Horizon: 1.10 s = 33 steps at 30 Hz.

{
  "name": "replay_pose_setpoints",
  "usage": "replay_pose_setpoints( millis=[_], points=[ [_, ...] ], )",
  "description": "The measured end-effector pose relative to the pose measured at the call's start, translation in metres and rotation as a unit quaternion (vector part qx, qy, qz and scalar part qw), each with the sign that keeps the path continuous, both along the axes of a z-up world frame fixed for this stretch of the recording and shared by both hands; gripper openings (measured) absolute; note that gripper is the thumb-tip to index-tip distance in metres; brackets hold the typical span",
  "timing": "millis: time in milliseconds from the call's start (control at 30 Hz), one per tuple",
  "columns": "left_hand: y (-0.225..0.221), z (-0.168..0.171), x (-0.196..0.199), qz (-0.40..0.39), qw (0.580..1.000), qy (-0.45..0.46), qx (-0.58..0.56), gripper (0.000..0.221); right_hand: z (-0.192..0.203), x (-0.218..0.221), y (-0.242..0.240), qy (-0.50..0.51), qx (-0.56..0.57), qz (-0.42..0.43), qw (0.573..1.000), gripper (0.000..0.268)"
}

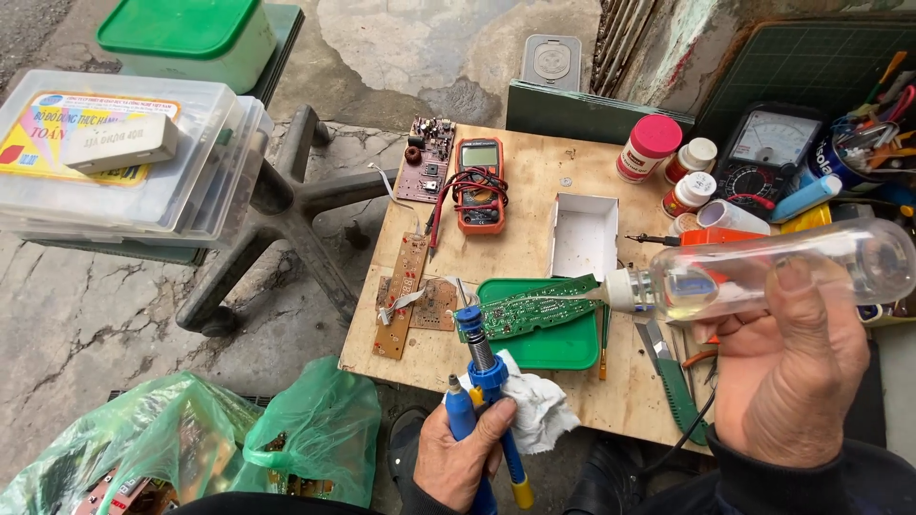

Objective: Using a soldering iron and a desoldering pump to remove components from a printed circuit board at a repair station.

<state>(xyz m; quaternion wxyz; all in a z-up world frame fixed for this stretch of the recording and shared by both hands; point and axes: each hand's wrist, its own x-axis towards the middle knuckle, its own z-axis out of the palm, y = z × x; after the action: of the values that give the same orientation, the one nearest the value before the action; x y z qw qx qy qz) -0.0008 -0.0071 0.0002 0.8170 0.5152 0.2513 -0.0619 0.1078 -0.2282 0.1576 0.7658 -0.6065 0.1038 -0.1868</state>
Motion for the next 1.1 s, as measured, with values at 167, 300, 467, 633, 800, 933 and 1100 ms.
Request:
replay_pose_setpoints(
  millis=[167, 300, 467, 633, 800, 933, 1100],
  points=[
    [0.005, 0.018, -0.002, -0.061, 0.998, 0.010, -0.016, 0.036, 0.000, 0.000, 0.013, -0.001, 0.014, -0.003, 1.000, 0.054],
    [0.006, 0.018, -0.001, -0.060, 0.997, 0.037, -0.021, 0.045, -0.006, 0.001, 0.021, -0.029, -0.008, 0.027, 0.999, 0.053],
    [0.004, 0.016, -0.002, -0.063, 0.996, 0.051, -0.024, 0.039, -0.004, 0.000, 0.034, -0.019, -0.079, 0.028, 0.996, 0.059],
    [0.009, 0.029, -0.001, -0.091, 0.995, 0.037, -0.028, 0.048, -0.011, 0.003, 0.032, -0.020, -0.080, 0.031, 0.996, 0.053],
    [0.011, 0.040, -0.002, -0.122, 0.992, 0.032, -0.020, 0.068, -0.017, 0.005, 0.025, -0.009, -0.106, 0.022, 0.994, 0.053],
    [0.009, 0.047, -0.003, -0.074, 0.989, 0.035, -0.124, 0.070, -0.023, 0.007, 0.019, -0.001, -0.088, 0.012, 0.996, 0.048],
    [0.009, 0.048, -0.006, -0.070, 0.975, 0.019, -0.210, 0.067, -0.017, 0.005, 0.023, -0.006, -0.066, 0.005, 0.998, 0.048]
  ],
)
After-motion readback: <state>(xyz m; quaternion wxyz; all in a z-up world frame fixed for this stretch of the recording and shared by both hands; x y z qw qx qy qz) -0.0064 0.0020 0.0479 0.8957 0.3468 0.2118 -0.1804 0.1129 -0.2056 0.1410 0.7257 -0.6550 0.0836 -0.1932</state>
